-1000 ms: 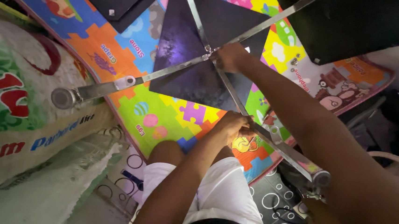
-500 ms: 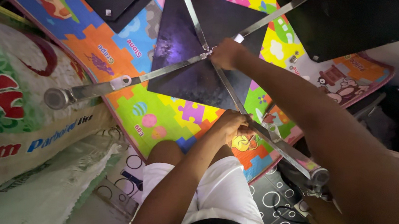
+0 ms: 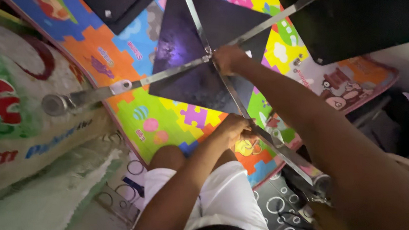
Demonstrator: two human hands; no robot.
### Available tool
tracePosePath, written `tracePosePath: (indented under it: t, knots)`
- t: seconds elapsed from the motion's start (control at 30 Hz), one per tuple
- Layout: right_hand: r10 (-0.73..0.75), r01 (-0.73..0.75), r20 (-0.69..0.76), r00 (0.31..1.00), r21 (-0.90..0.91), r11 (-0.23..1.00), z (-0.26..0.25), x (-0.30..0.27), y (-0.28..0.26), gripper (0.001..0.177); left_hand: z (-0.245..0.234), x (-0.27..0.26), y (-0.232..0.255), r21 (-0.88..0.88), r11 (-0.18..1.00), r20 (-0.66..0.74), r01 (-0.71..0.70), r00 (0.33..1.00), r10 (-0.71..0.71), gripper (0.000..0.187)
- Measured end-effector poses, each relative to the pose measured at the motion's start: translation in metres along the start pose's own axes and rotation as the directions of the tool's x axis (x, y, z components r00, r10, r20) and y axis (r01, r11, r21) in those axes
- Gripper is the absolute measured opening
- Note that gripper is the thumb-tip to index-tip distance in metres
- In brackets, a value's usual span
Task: The person assembles a small table by connecting metal legs to a black tabletop. They align the legs, insert them into the tabletop, and secure them with screws using a screwdriver.
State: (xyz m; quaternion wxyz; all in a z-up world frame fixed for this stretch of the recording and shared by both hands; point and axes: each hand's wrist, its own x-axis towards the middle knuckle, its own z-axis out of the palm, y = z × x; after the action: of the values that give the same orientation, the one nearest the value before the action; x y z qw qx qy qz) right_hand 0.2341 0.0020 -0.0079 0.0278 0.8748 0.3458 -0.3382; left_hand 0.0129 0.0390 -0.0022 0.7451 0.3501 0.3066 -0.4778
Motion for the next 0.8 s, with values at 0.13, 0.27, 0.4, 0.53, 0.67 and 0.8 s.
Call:
tracePosePath:
  t: [0.13,0.27,0.4,0.53,0.67,0.8]
  knots:
    - [0.118,-0.108,-0.031,0.993,0.218,0.970,0.001,0.000,-0.007,0.029,-0.007,0.000,0.002,0.018,1.000,-0.012,0.007,1.000,-0.007,0.022]
    - [0.188,-0.180,-0.004,0.982,0.256,0.950,0.007,0.000,-0.003,0.030,-0.006,0.005,-0.005,0.000,1.000,0.010,-0.021,1.000,0.021,0.027]
    - [0.108,-0.093,-0.051,0.993,0.242,0.966,0.010,0.003,-0.001,0.030,-0.007,0.003,-0.010,-0.019,0.997,0.012,-0.073,0.997,0.074,0.026]
    - [0.077,-0.069,-0.079,0.994,0.104,0.992,0.015,-0.001,0.002,0.023,-0.006,-0.007,-0.014,-0.041,0.995,0.031,-0.095,0.995,0.096,0.025]
    - [0.092,-0.089,-0.069,0.993,0.046,0.995,0.002,-0.002,-0.005,0.025,-0.006,-0.036,0.004,-0.005,0.988,0.162,-0.153,0.975,0.151,0.032]
    - [0.023,-0.034,-0.153,0.988,-0.067,0.997,-0.024,-0.004,-0.003,0.026,-0.008,-0.064,0.032,0.114,0.983,0.024,-0.140,0.990,0.139,0.028]
